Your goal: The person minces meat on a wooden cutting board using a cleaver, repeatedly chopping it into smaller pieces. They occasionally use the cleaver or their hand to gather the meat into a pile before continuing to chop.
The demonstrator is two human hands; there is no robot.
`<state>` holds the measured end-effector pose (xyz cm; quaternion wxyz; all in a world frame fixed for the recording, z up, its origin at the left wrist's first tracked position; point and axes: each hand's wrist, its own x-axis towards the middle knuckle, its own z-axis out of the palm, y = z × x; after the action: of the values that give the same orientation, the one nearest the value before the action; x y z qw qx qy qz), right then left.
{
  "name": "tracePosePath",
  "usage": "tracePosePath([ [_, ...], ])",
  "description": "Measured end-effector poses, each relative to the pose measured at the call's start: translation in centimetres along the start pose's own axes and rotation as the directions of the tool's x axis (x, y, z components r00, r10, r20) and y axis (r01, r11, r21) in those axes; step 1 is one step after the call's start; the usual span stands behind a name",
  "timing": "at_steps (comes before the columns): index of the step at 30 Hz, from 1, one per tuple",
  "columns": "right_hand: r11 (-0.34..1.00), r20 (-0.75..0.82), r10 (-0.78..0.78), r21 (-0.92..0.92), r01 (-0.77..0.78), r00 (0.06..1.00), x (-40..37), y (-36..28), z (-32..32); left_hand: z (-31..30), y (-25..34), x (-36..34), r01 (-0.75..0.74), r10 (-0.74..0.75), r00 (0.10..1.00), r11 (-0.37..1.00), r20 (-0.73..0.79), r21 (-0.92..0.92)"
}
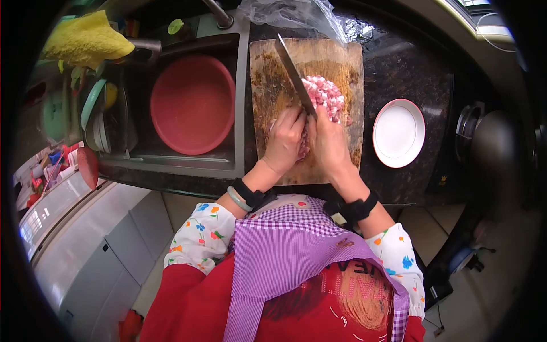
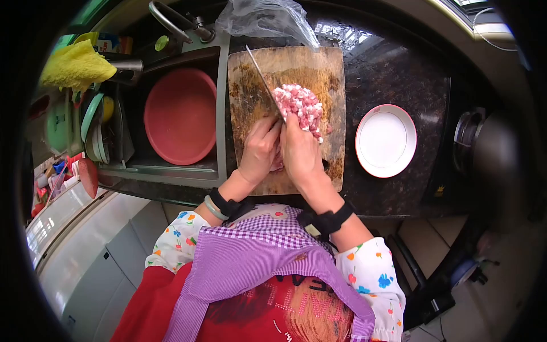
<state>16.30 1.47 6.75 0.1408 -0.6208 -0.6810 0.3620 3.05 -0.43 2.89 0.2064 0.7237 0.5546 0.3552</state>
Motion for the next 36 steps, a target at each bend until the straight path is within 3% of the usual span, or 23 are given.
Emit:
tracePosePath([
  [2,0.998,-0.087,-0.041,0.042,0.045,0.995,1.3,-0.2,0.1,-0.2,-0.7,-0.1,-0.017,0.017,1.0,1.0,0.026,0.01],
  [4,0.978,-0.111,-0.029,0.204,0.051,0.993,1.7,1.2,-0.6,-0.5,-1.0,0.3,-0.021,0.024,0.996,0.999,0.087,-0.038],
  [7,0.988,-0.158,-0.092,0.105,0.109,0.983,0.5,2.2,-1.3,-1.3,-1.5,0.6,-0.008,0.024,0.994,0.99,0.111,-0.142],
  [8,0.993,-0.117,0.008,0.115,0.006,0.993,-0.3,2.3,-1.7,-1.6,-1.6,0.7,-0.033,0.043,0.996,0.991,0.075,-0.131],
  [9,0.994,-0.116,0.006,0.11,0.007,0.993,-0.8,2.4,-1.9,-1.8,-1.6,0.8,-0.032,0.042,0.997,0.99,0.071,-0.134],
  [12,0.987,-0.125,0.031,0.159,-0.011,0.992,-2.0,2.3,-2.4,-2.0,-1.8,0.8,0.091,-0.096,0.995,0.982,-0.021,-0.164],
  [15,0.989,-0.09,0.023,0.151,-0.01,0.996,-3.1,0.8,-3.8,-1.9,-1.6,0.3,0.173,-0.173,0.985,0.962,0.018,-0.211],
  [17,0.99,0.02,0.08,0.118,-0.082,0.997,-4.4,-0.1,-4.8,-2.1,-1.0,0.1,0.157,-0.155,0.988,0.967,0.027,-0.202],
  [20,0.999,0.079,0.021,0.038,-0.024,0.997,-6.1,-0.2,-5.4,-1.5,-0.8,-0.2,0.14,-0.14,0.99,0.97,0.018,-0.201],
  [25,0.994,0.206,0.113,-0.034,-0.108,0.972,-7.7,0.6,-4.1,-0.5,-0.8,-0.2,0.131,-0.139,0.989,0.978,-0.046,-0.16],
  [29,0.993,0.198,0.115,-0.017,-0.114,0.973,-6.1,1.0,-2.2,-0.6,-0.7,0.1,0.037,-0.036,0.999,0.994,0.013,-0.107],
  [31,0.999,0.077,-0.026,0.026,0.025,0.997,-3.1,0.8,-1.2,-0.5,-0.5,0.2,0.018,-0.015,0.999,0.996,0.032,-0.09],
  [33,0.994,0.026,-0.07,0.089,0.068,0.997,-0.2,1.4,-0.5,-0.8,-0.6,0.1,0.018,-0.005,0.993,0.994,0.117,-0.104],
  [36,0.98,-0.042,-0.131,0.145,0.136,0.99,0.1,2.2,-1.1,-0.5,-1.6,-0.2,-0.023,0.035,0.996,0.99,0.079,-0.14],
])
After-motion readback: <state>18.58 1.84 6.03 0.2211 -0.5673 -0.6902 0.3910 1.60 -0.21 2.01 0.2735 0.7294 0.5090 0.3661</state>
